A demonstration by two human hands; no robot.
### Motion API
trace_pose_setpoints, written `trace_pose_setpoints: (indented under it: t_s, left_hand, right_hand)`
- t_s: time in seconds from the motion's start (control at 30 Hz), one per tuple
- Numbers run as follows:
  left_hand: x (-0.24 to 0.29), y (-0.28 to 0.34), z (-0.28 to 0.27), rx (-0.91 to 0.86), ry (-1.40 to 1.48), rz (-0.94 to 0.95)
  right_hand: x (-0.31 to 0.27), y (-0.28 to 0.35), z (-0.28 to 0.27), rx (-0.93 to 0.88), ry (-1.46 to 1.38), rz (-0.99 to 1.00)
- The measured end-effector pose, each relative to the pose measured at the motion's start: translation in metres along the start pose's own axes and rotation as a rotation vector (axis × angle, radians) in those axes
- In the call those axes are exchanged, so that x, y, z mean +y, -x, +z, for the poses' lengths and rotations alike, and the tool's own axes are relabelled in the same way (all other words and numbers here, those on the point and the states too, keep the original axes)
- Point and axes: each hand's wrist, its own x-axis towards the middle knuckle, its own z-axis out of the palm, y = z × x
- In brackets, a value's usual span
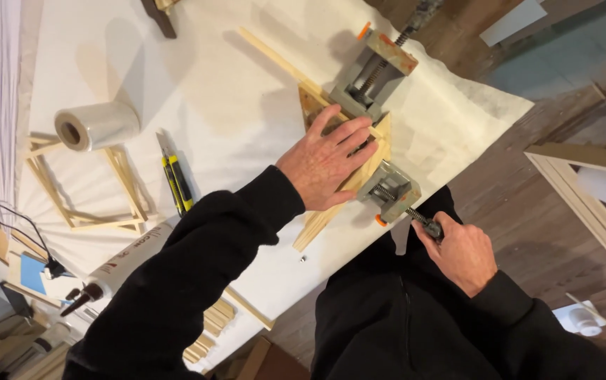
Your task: The person assembles wooden picture frame corners at a workbench. They place mitred moulding pieces into a corner vise, tighten the vise screw, tap the joint with a mallet, apply wood glue to a moulding end, press pieces together, and clamp another corner assembly.
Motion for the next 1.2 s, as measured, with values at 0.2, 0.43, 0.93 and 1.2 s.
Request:
trace_pose_setpoints:
  t_s: [0.2,0.43,0.93,1.2]
  left_hand:
    - [-0.003,0.002,0.008,0.03,0.017,-0.011]
    - [0.014,0.007,0.007,0.027,-0.003,-0.009]
    - [0.288,-0.097,0.177,1.059,2.39,-0.884]
    - [0.302,-0.171,0.231,1.374,2.223,-1.507]
  right_hand:
    - [0.052,-0.024,0.039,0.031,-0.237,-0.232]
    - [0.044,-0.03,0.017,-0.332,-0.318,-0.117]
    - [-0.086,-0.253,-0.22,0.218,0.856,-1.194]
    - [-0.076,-0.309,-0.21,-0.078,1.176,-0.906]
